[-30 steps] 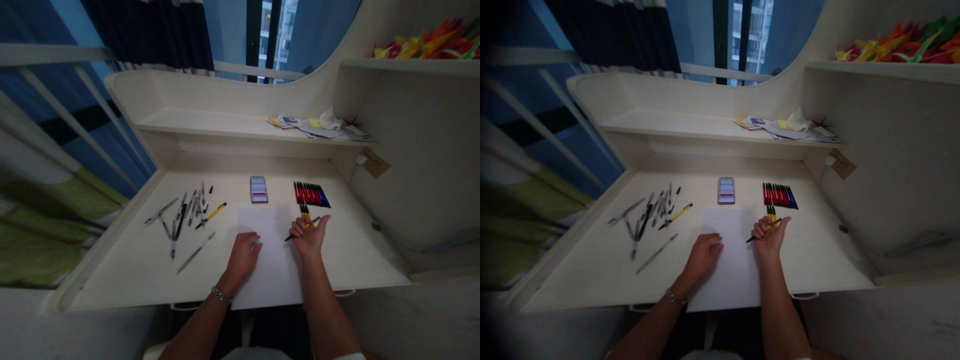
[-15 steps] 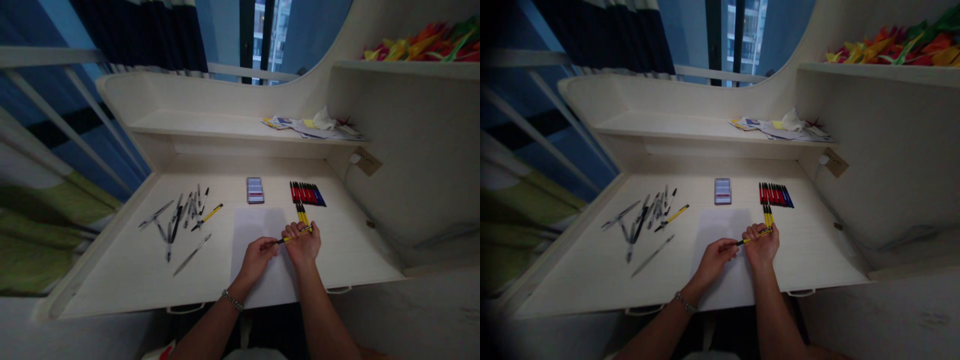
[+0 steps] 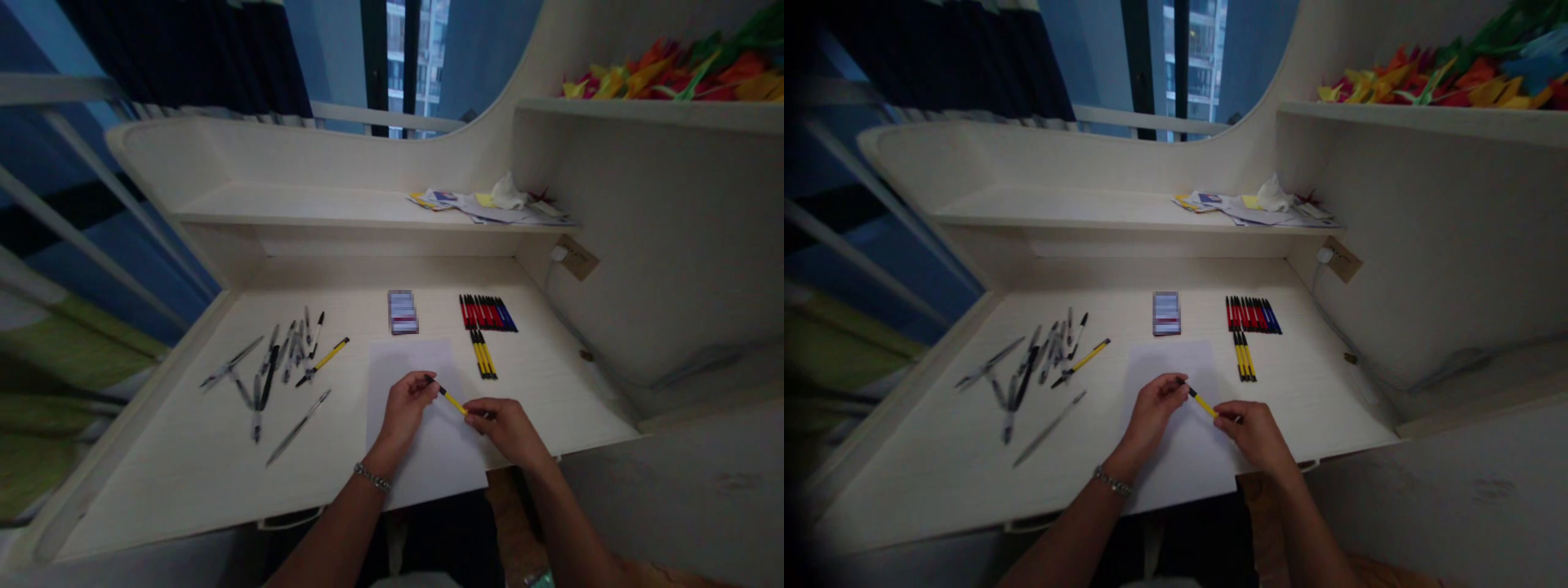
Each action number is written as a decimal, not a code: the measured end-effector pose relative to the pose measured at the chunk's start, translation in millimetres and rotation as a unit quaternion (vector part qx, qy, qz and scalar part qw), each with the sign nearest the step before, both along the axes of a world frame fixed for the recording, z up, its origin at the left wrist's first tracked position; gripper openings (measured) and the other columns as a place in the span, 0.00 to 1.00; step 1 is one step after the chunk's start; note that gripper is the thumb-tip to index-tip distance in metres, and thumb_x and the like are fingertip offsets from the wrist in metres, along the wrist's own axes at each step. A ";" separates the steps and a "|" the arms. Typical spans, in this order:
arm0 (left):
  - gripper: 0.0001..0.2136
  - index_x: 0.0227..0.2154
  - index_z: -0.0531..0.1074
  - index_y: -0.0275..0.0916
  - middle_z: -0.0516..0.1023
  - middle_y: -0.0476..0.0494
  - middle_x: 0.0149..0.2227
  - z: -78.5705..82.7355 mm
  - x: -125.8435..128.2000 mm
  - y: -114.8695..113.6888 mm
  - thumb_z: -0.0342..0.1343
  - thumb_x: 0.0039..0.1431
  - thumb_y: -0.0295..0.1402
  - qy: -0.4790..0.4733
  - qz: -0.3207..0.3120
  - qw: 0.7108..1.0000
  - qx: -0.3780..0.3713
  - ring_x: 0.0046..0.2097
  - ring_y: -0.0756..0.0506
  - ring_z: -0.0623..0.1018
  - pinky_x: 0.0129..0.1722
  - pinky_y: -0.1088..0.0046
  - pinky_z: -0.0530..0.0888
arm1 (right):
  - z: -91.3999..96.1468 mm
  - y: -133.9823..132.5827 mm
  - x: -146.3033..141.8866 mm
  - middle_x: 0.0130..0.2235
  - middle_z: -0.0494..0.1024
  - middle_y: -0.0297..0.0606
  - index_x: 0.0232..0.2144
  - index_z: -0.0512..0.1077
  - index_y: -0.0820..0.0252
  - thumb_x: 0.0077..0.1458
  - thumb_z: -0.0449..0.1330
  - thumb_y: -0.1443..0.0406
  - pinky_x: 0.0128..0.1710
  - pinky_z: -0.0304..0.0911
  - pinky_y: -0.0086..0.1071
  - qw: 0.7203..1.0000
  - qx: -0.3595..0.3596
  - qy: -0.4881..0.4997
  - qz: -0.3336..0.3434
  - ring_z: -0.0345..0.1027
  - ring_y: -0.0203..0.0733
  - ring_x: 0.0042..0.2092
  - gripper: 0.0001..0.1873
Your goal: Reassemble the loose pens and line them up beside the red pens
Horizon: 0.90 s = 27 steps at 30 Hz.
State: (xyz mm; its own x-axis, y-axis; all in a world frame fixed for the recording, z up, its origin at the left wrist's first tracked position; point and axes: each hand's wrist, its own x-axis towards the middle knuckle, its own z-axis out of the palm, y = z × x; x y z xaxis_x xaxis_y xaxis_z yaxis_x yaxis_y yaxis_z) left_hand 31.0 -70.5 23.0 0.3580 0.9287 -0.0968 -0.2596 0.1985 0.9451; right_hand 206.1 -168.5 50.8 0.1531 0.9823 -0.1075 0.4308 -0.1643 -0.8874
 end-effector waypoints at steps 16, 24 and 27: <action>0.09 0.37 0.77 0.41 0.79 0.45 0.35 -21.5 -42.3 -9.6 0.57 0.52 0.33 0.331 0.009 0.916 0.227 0.33 0.47 0.76 0.38 0.68 0.73 | -49.2 71.5 104.5 0.39 0.81 0.41 0.37 0.79 0.55 0.51 0.57 0.59 0.36 0.62 0.30 0.908 -0.074 -0.332 -0.245 0.74 0.45 0.40 0.15; 0.08 0.34 0.78 0.42 0.78 0.43 0.37 -25.4 -45.4 -12.1 0.58 0.50 0.31 0.312 0.013 0.918 0.243 0.38 0.43 0.76 0.43 0.63 0.71 | -57.5 67.0 100.4 0.38 0.81 0.42 0.41 0.78 0.56 0.54 0.54 0.57 0.38 0.62 0.33 0.920 -0.043 -0.328 -0.211 0.74 0.46 0.39 0.18; 0.08 0.34 0.78 0.43 0.78 0.43 0.37 -28.1 -43.8 -13.3 0.58 0.49 0.29 0.310 0.013 0.918 0.249 0.40 0.41 0.76 0.47 0.60 0.69 | -57.7 66.8 97.3 0.38 0.81 0.42 0.41 0.78 0.56 0.54 0.54 0.57 0.38 0.62 0.33 0.919 -0.030 -0.329 -0.214 0.74 0.47 0.39 0.18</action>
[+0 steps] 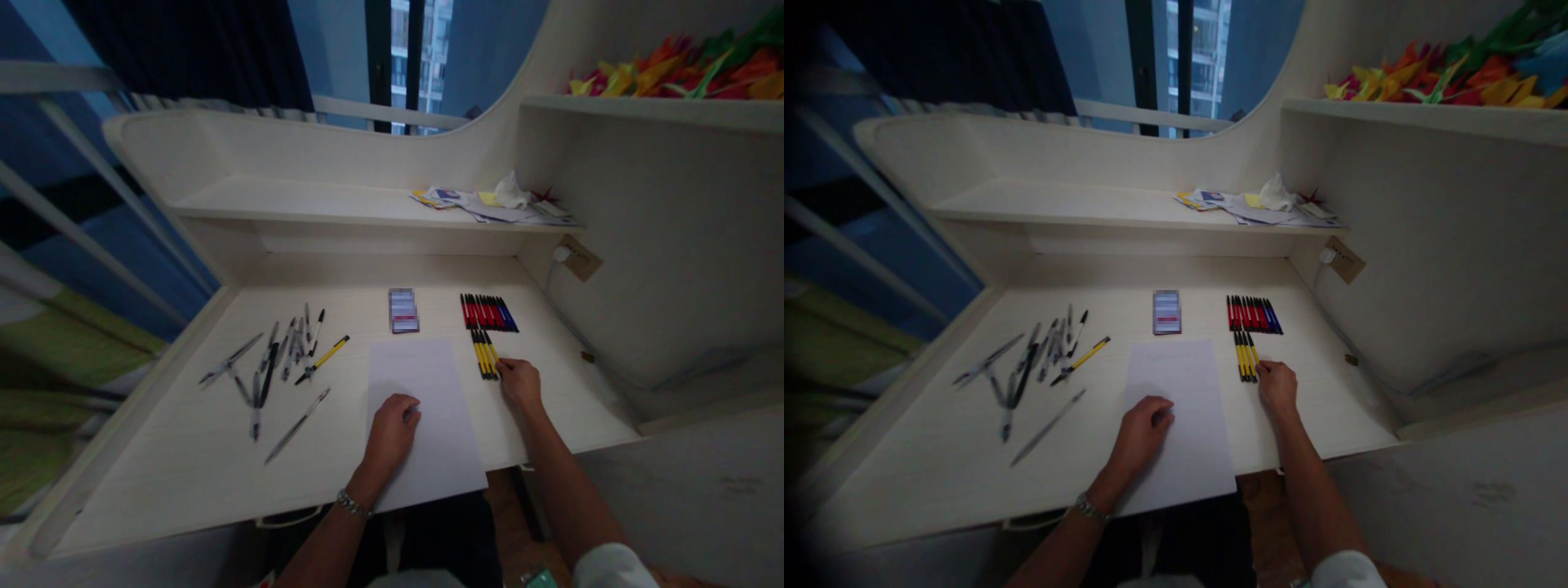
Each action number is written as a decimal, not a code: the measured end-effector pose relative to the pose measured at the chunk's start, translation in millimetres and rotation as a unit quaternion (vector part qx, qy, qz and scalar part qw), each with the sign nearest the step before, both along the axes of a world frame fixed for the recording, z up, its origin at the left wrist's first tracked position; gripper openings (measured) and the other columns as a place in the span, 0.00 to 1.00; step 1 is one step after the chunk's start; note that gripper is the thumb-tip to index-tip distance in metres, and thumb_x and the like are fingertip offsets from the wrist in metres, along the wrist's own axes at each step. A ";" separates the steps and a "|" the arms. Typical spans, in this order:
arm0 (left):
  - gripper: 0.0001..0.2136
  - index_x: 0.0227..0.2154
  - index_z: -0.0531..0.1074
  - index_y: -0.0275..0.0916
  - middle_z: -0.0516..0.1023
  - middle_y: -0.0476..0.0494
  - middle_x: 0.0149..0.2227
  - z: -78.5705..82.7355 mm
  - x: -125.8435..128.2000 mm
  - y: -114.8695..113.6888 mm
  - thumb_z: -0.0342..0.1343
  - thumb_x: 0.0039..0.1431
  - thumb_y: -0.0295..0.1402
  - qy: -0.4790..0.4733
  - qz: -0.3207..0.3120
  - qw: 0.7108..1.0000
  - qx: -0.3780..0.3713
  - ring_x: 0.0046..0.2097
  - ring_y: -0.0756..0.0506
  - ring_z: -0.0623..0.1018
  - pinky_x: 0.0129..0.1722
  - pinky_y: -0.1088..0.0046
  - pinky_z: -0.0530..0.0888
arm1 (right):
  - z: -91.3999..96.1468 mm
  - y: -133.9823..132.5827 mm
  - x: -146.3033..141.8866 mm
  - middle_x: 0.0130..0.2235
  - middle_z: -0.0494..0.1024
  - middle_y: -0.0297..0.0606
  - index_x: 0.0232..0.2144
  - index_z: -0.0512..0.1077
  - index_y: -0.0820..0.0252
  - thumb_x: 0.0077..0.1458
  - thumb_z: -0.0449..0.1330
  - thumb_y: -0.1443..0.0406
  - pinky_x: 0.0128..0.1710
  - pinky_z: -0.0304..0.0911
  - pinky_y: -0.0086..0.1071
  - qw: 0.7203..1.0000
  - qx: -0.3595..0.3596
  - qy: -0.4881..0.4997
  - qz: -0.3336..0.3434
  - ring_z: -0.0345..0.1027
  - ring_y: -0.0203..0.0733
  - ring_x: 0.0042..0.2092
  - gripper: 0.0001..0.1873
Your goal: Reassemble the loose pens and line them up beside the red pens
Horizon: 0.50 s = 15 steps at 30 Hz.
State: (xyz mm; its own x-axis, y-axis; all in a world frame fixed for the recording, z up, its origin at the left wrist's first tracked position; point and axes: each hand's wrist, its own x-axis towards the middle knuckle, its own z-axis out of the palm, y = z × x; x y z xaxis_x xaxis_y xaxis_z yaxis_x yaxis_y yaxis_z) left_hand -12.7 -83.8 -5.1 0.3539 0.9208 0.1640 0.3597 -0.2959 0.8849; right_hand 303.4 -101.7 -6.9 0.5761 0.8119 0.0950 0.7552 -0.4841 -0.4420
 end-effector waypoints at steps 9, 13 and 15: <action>0.08 0.34 0.76 0.41 0.77 0.42 0.37 -9.2 5.2 -0.1 0.55 0.52 0.26 0.033 -0.007 0.998 0.052 0.42 0.41 0.74 0.47 0.59 0.68 | 2.6 0.8 -8.3 0.38 0.81 0.43 0.42 0.78 0.56 0.56 0.52 0.56 0.36 0.61 0.33 1.000 0.000 -0.015 0.001 0.73 0.46 0.37 0.19; 0.08 0.34 0.77 0.41 0.78 0.42 0.37 -6.1 5.2 -2.1 0.56 0.52 0.26 0.032 -0.006 0.998 0.045 0.41 0.41 0.75 0.46 0.61 0.69 | 6.1 0.6 -9.4 0.39 0.80 0.46 0.43 0.77 0.58 0.57 0.51 0.55 0.36 0.61 0.34 1.000 -0.009 -0.011 -0.004 0.72 0.47 0.38 0.21; 0.08 0.35 0.77 0.42 0.78 0.43 0.37 -2.1 0.4 0.4 0.56 0.52 0.28 0.020 0.000 0.999 0.034 0.40 0.42 0.76 0.45 0.63 0.70 | 9.0 0.1 -14.4 0.39 0.79 0.48 0.45 0.76 0.60 0.58 0.49 0.54 0.36 0.60 0.34 1.000 0.006 -0.020 -0.020 0.72 0.48 0.38 0.23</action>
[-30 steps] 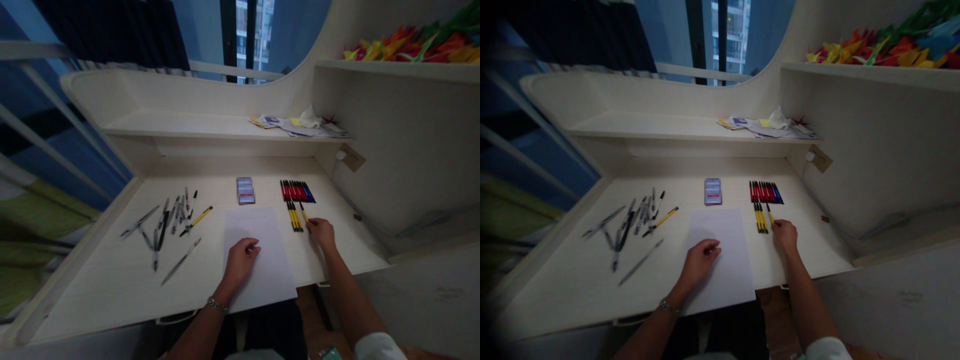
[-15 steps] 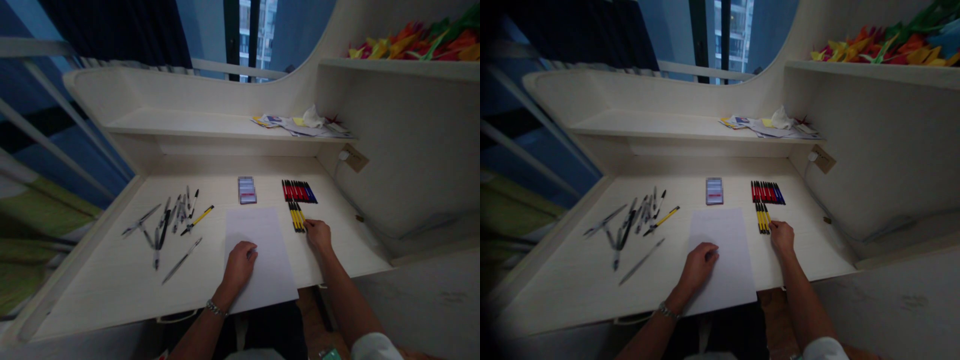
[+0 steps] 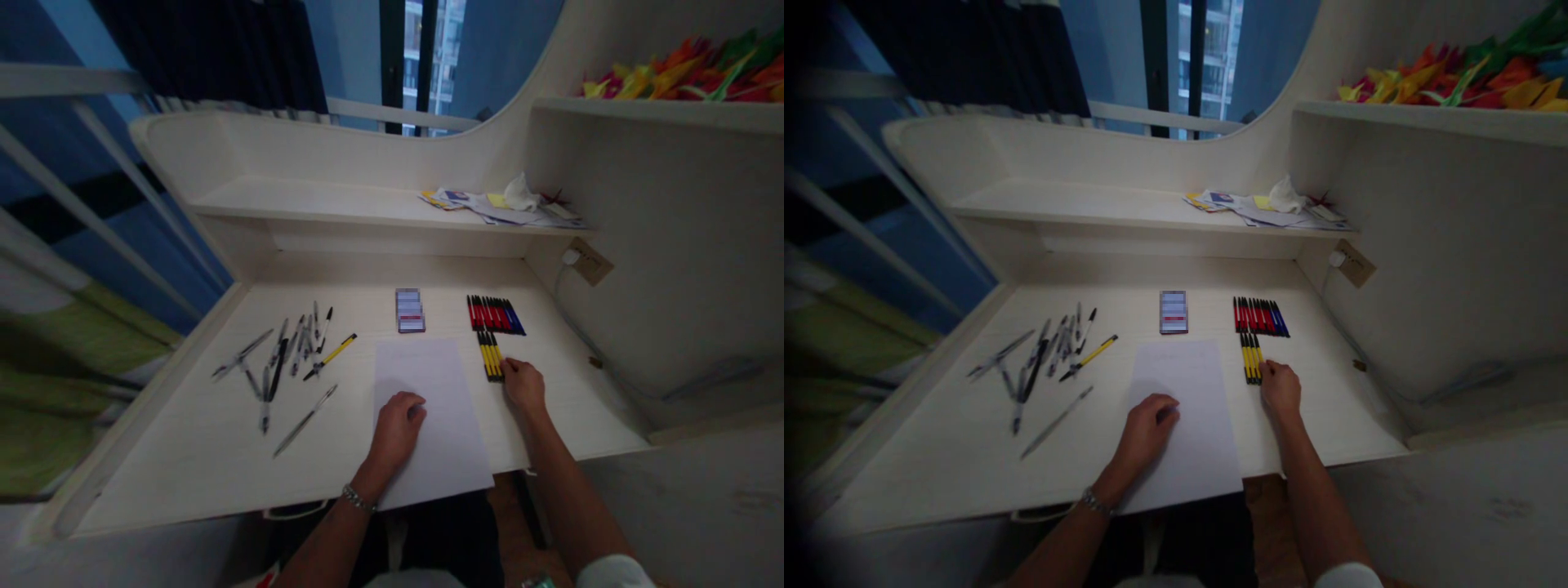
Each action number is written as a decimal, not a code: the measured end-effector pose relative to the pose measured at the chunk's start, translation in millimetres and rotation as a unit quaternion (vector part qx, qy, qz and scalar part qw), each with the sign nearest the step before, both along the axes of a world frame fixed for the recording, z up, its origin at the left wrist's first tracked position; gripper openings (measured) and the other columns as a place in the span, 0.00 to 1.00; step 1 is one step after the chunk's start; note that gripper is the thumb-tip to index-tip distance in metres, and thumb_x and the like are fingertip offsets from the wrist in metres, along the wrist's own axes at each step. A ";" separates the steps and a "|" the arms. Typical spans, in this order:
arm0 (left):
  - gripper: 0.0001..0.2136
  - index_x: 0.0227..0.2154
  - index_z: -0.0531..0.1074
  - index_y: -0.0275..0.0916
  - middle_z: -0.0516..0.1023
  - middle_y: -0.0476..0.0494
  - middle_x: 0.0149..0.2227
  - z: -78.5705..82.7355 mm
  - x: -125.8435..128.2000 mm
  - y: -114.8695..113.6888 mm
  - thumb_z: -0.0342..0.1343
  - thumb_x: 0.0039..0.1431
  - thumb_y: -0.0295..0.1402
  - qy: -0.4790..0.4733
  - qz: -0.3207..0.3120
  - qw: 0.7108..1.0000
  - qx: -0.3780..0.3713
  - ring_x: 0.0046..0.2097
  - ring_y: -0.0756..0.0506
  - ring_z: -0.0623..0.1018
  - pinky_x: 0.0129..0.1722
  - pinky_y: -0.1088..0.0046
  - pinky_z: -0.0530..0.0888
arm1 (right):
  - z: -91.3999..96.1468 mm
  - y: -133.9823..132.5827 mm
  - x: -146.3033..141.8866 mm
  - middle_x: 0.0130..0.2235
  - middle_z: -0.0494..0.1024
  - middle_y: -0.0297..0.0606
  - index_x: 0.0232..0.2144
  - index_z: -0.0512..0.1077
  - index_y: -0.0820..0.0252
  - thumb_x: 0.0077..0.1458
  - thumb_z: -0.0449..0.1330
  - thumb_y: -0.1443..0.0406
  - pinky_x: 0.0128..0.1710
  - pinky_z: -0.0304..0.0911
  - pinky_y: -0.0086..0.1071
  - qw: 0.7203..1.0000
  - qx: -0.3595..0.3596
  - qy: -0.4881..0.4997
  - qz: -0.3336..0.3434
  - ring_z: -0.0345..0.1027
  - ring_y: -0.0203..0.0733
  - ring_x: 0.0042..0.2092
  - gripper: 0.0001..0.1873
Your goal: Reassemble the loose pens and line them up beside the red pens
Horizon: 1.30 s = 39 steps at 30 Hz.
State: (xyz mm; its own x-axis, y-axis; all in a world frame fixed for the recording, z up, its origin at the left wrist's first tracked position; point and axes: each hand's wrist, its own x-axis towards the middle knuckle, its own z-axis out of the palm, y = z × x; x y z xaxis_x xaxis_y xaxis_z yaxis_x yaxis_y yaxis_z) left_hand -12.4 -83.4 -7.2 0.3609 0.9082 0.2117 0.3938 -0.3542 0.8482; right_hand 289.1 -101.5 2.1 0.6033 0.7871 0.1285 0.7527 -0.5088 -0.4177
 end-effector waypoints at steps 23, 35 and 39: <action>0.11 0.31 0.76 0.34 0.77 0.33 0.33 17.3 -98.4 161.2 0.52 0.58 0.34 0.357 0.177 0.916 0.046 0.39 0.38 0.75 0.38 0.65 0.68 | -14.6 -17.6 -121.7 0.45 0.72 0.45 0.44 0.76 0.54 0.56 0.57 0.59 0.48 0.59 0.39 0.970 0.044 0.014 0.238 0.64 0.48 0.46 0.15; 0.16 0.40 0.73 0.38 0.78 0.46 0.31 62.5 -96.9 116.5 0.47 0.61 0.43 0.054 0.125 0.990 0.024 0.33 0.46 0.77 0.36 0.72 0.71 | -17.9 -18.2 -122.0 0.45 0.72 0.44 0.44 0.76 0.54 0.56 0.57 0.59 0.48 0.59 0.39 0.971 0.061 0.018 0.231 0.64 0.48 0.46 0.15; 0.11 0.35 0.76 0.41 0.79 0.46 0.34 63.8 -72.0 78.8 0.54 0.56 0.40 -0.006 0.065 0.998 0.008 0.35 0.46 0.77 0.38 0.71 0.71 | -18.1 -17.7 -122.0 0.45 0.71 0.44 0.44 0.76 0.54 0.56 0.58 0.59 0.49 0.59 0.39 0.971 0.059 0.021 0.231 0.63 0.48 0.47 0.15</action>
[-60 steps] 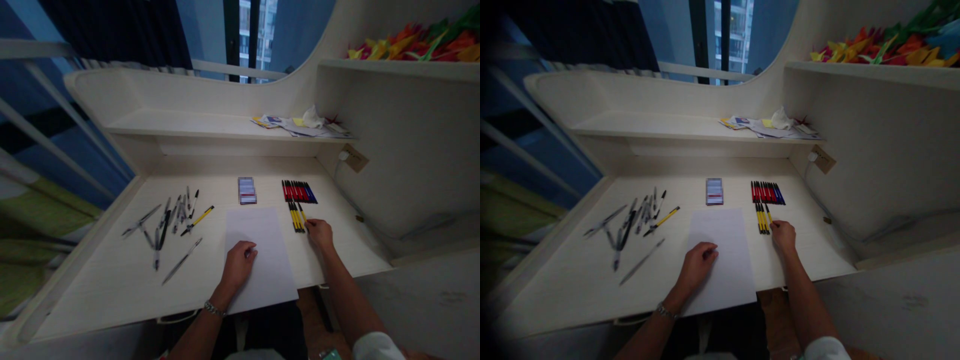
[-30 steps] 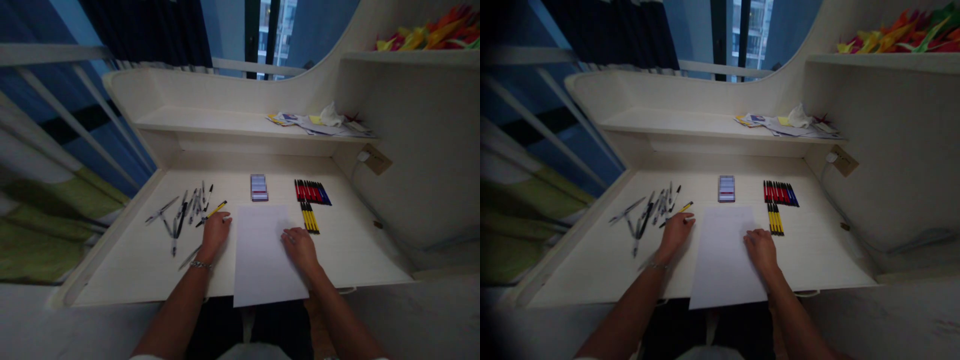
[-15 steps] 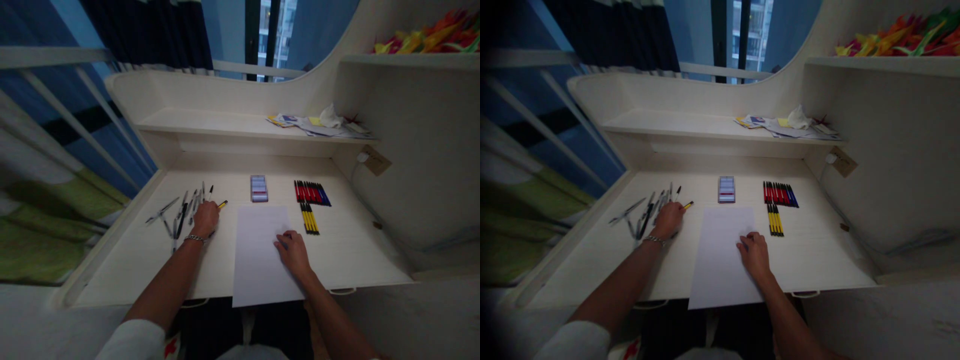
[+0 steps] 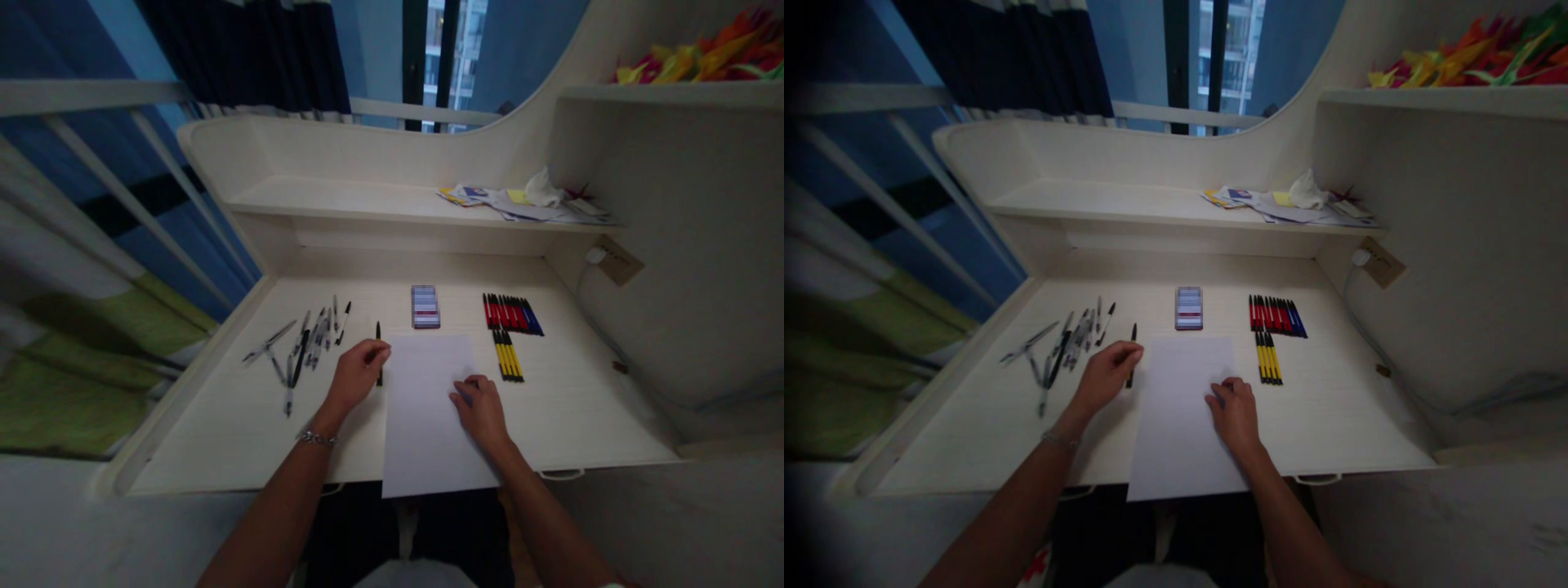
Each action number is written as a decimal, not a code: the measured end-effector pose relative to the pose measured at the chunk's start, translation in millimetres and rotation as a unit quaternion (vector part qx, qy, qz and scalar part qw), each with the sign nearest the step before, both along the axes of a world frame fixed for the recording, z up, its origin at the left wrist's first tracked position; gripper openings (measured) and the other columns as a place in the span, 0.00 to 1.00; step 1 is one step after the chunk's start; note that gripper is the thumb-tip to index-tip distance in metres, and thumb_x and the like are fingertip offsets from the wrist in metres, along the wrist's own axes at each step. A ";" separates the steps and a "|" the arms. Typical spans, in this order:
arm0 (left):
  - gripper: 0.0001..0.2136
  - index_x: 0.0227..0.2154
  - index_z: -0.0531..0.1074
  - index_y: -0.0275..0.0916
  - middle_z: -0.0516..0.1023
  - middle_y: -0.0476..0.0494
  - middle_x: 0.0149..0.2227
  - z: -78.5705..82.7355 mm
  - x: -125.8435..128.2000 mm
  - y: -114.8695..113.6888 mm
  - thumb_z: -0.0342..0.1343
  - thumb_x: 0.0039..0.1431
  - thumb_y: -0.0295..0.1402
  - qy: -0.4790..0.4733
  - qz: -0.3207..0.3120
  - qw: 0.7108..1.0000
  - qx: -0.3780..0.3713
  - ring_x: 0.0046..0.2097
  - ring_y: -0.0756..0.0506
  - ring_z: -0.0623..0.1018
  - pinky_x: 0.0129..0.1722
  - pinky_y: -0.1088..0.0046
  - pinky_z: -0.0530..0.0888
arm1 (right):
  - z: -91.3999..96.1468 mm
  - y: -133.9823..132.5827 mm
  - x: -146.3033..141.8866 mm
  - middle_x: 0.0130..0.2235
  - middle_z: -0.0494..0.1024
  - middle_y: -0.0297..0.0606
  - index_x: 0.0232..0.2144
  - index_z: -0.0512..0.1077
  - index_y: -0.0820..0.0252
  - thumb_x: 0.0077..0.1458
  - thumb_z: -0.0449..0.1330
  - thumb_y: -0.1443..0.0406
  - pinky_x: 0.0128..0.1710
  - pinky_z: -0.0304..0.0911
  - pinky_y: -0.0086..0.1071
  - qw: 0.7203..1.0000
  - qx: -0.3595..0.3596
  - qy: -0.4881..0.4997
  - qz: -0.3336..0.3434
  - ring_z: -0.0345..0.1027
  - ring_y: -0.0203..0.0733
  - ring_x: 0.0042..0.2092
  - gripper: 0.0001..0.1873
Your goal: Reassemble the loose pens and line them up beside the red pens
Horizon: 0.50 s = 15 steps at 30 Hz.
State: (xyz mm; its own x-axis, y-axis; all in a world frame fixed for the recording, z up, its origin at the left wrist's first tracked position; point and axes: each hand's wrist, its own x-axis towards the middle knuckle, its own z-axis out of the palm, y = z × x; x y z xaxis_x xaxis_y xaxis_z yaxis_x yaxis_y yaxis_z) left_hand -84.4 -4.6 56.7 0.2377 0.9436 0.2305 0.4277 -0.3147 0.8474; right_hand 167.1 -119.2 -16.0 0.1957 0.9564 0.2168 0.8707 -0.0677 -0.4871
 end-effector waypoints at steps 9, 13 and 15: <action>0.11 0.37 0.78 0.43 0.79 0.43 0.35 -33.0 71.5 -51.2 0.54 0.53 0.26 0.039 -0.101 0.993 0.041 0.37 0.43 0.77 0.44 0.67 0.70 | 2.0 0.2 -0.7 0.45 0.71 0.44 0.45 0.76 0.55 0.56 0.57 0.59 0.48 0.58 0.38 1.000 0.004 -0.004 0.006 0.63 0.48 0.46 0.15; 0.12 0.41 0.75 0.40 0.78 0.41 0.38 -45.2 83.5 -52.6 0.51 0.56 0.25 0.152 -0.118 0.979 0.060 0.40 0.43 0.76 0.45 0.68 0.70 | 2.5 -1.1 -1.1 0.44 0.71 0.44 0.45 0.75 0.56 0.57 0.57 0.59 0.48 0.58 0.38 1.000 0.012 -0.007 0.005 0.63 0.47 0.46 0.16; 0.13 0.42 0.74 0.40 0.77 0.42 0.40 -48.8 85.6 -52.1 0.49 0.58 0.25 0.204 -0.124 0.970 0.053 0.42 0.44 0.76 0.45 0.69 0.70 | 2.0 -1.2 -1.0 0.44 0.71 0.44 0.45 0.75 0.56 0.57 0.57 0.59 0.48 0.58 0.38 1.000 0.017 -0.008 0.006 0.63 0.47 0.45 0.16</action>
State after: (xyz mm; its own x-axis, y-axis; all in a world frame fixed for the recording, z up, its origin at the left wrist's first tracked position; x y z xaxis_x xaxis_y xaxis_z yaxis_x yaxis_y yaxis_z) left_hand 1.2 -56.8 7.8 0.5462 0.8217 0.1629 0.6204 -0.5275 0.5805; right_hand 166.0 -120.5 -14.0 0.1814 0.9503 0.2531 0.8791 -0.0413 -0.4748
